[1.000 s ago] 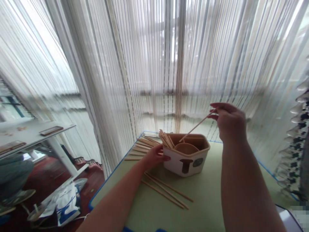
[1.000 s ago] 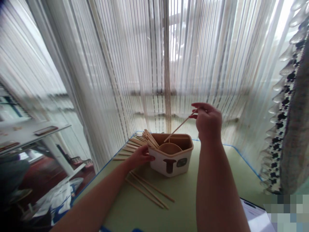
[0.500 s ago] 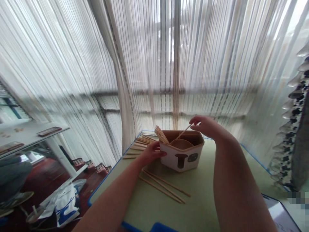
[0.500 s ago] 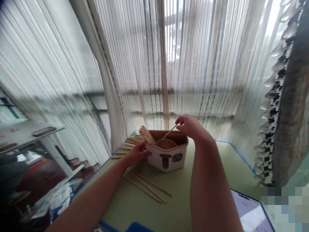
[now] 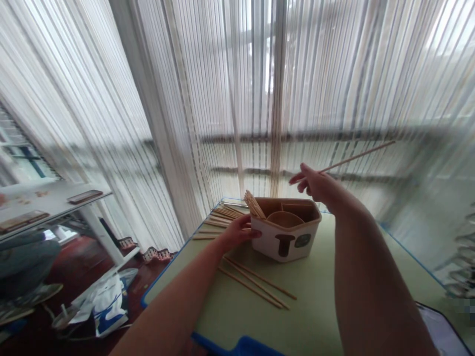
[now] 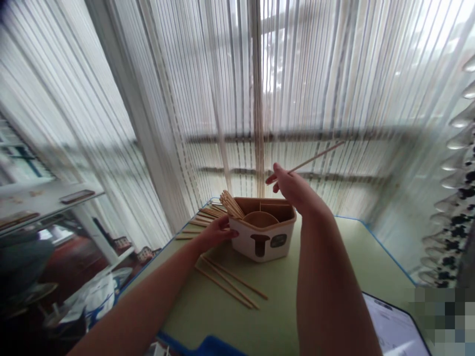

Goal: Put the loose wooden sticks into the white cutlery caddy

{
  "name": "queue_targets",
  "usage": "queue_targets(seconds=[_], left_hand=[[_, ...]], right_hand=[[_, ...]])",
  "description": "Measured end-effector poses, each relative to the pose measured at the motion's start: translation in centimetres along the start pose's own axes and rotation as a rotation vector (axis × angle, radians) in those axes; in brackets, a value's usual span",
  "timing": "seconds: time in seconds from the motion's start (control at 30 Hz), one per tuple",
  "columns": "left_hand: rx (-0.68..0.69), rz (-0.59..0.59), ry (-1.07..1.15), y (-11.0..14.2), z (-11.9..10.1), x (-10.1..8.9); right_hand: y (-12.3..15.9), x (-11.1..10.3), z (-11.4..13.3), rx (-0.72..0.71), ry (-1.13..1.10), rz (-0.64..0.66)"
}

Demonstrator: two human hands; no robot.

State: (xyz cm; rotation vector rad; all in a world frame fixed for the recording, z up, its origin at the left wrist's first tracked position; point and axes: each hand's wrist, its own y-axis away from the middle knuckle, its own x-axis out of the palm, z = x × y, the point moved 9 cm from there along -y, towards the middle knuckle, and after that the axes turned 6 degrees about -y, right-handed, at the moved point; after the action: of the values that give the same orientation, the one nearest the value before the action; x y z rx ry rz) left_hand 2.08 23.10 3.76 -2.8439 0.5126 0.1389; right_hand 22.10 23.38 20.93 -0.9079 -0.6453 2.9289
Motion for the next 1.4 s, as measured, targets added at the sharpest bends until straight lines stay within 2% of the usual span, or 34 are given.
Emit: queue_targets(seconds=[0.07,0.17,0.3,0.53,0.7,0.8,0.93,1.17,1.27,1.4], left_hand=[[-0.011,0.004,0.016,0.0,0.1,0.1],[-0.004,0.019,0.019,0.0,-0.1,0.3],[0.000,0.027,0.029,0.0,-0.4,0.5],[0.004,0.044,0.039,0.1,-0.5,0.6],[-0.003,0.049,0.054,0.2,-0.7,0.7],[0.005,0.046,0.032,0.2,-1.0,0.8],[0.003,-0.014,-0.044,0.3,-1.1,0.4],[0.083,-0.222,-0.089,0.8,-2.7,-1.4],[0.124,-0.241,-0.085,0.6,-2.9,-1.7],[0.089,-0.226,-0.065,0.6,-2.5,-1.6]], right_hand=[[0.4,2.6,1.3,-0.001,-0.050,0.126],[0.8,5.8,1.9,-0.001,0.076,0.266],[0.9,7.8,1.6,-0.054,0.228,0.332],[0.9,8.1,2.0,-0.090,0.220,0.344],[0.4,7.2,3.1,-0.141,0.243,0.193],[0.2,7.5,3.4,-0.179,0.259,0.160],[0.2,8.3,3.6,-0.199,0.323,0.172],[0.2,9.4,4.0,-0.225,0.417,0.174],[0.0,9.5,4.0,-0.251,0.410,0.157],[0.0,8.9,4.4,-0.283,0.357,0.094]])
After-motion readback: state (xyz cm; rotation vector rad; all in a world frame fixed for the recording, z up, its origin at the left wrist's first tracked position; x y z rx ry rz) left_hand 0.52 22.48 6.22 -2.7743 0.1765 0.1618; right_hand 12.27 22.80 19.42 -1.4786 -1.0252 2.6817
